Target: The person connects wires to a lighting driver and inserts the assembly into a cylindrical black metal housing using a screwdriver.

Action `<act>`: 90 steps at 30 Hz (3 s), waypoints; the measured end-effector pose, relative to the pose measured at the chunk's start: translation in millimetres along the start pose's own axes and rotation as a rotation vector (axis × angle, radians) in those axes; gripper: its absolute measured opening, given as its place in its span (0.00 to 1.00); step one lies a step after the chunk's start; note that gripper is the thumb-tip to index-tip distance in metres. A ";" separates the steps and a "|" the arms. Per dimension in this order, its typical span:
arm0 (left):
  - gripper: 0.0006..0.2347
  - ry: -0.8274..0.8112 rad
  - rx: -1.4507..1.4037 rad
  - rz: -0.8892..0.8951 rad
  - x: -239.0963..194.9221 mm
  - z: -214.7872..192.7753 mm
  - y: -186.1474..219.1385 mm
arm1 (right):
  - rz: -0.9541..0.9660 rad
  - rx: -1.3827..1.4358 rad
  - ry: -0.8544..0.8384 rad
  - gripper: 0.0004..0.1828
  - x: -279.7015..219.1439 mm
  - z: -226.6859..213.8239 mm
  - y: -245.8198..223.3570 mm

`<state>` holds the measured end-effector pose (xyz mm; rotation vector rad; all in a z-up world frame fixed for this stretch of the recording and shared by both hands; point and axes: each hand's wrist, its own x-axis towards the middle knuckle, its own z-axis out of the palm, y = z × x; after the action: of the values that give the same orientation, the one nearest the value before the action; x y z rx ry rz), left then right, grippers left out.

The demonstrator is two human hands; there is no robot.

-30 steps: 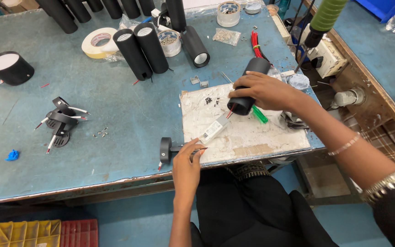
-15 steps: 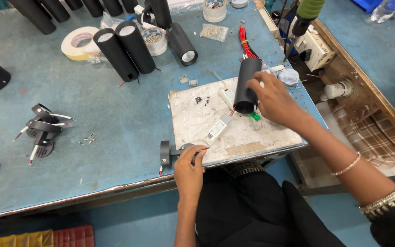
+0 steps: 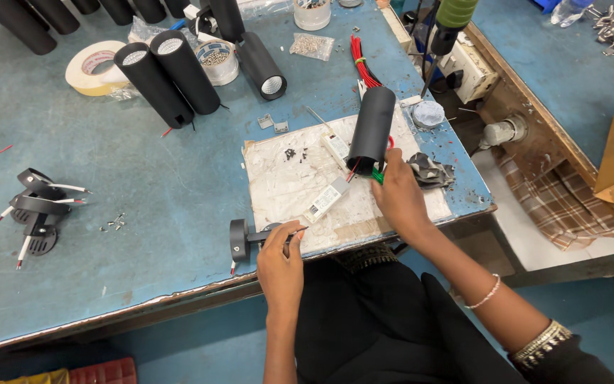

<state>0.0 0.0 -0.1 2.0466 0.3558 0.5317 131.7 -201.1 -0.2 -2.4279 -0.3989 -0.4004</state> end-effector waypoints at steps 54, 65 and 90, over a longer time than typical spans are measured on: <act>0.04 0.073 0.026 0.099 0.9 8.1 -8.2 | 0.138 -0.130 -0.197 0.19 68.2 -78.9 70.5; 0.05 0.066 0.098 0.070 0.9 12.1 -11.3 | 0.342 -0.113 -0.125 0.53 62.3 -6.0 40.6; 0.03 0.148 0.184 0.144 1.9 22.5 -22.0 | 0.275 -1.050 -0.034 0.40 55.9 83.3 -76.8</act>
<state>12.1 -4.8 -28.7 2.2280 0.3570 0.7654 168.8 -80.3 0.0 -3.4374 0.2184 -0.5290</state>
